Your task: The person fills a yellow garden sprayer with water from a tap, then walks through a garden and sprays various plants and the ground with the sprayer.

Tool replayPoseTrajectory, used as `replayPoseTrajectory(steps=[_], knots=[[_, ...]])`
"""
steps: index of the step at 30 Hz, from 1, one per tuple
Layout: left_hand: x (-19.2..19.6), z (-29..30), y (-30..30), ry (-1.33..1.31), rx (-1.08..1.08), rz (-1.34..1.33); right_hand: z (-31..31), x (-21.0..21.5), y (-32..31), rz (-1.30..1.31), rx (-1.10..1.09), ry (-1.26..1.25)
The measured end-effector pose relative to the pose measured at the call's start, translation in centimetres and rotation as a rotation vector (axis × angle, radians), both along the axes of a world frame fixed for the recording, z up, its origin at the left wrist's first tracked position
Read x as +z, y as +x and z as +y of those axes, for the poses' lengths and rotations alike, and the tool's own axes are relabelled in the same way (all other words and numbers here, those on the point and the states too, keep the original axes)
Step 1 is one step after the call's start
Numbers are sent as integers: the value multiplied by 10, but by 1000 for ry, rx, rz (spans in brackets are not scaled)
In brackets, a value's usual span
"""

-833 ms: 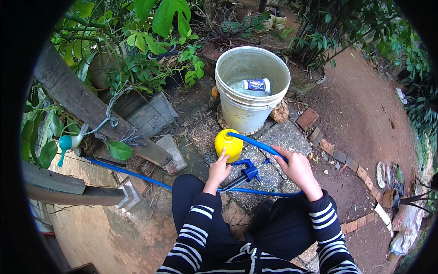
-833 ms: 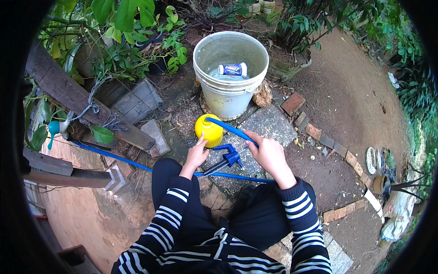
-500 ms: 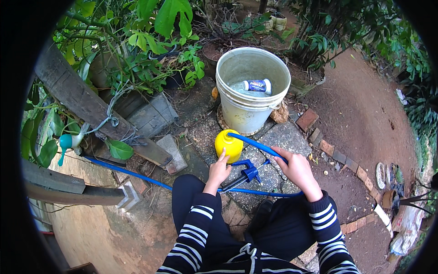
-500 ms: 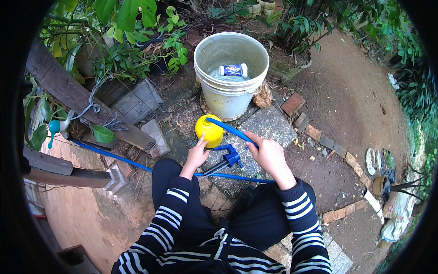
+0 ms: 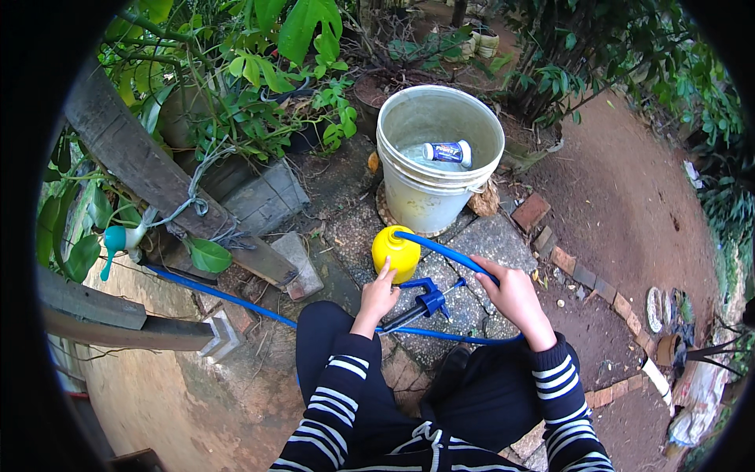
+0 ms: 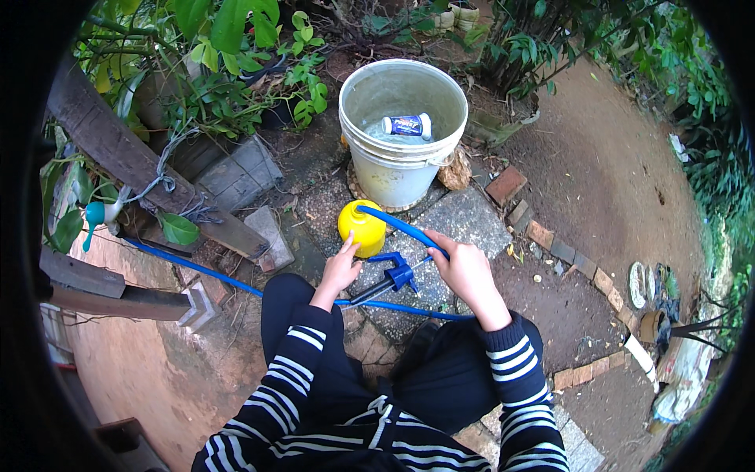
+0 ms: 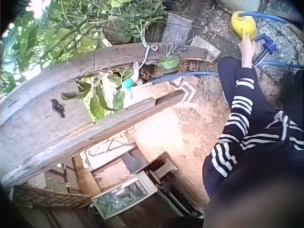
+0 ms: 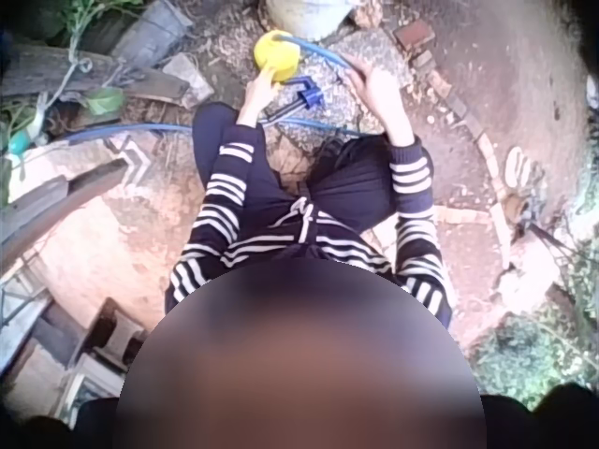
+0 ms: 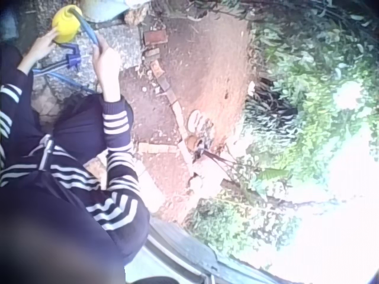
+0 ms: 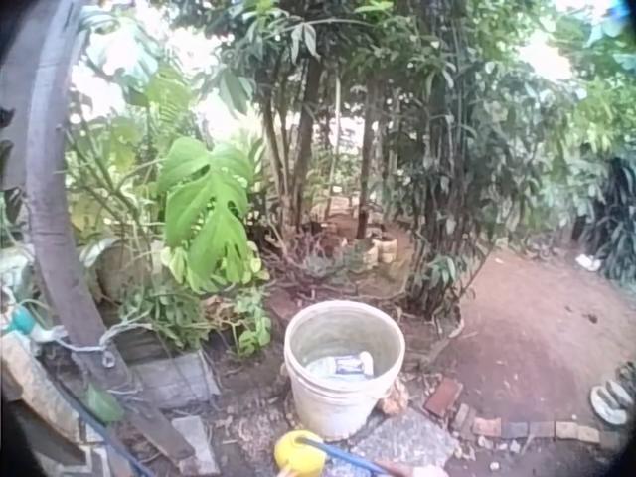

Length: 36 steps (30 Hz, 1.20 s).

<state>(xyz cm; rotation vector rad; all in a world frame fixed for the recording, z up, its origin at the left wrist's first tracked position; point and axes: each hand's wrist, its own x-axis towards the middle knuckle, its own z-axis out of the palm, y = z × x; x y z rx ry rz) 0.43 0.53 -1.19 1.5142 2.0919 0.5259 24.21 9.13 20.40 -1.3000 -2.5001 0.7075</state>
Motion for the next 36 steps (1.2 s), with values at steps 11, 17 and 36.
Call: replayPoseTrajectory(steps=[11, 17, 36], knots=[[-3, 0, 1, 18, -1, -17, 4, -8, 6, -13, 7, 83], [-4, 1, 1, 9, 0, -17, 4, -8, 5, -16, 6, 82], [-2, -1, 0, -5, -2, 17, -5, 12, -6, 7, -43, 27]])
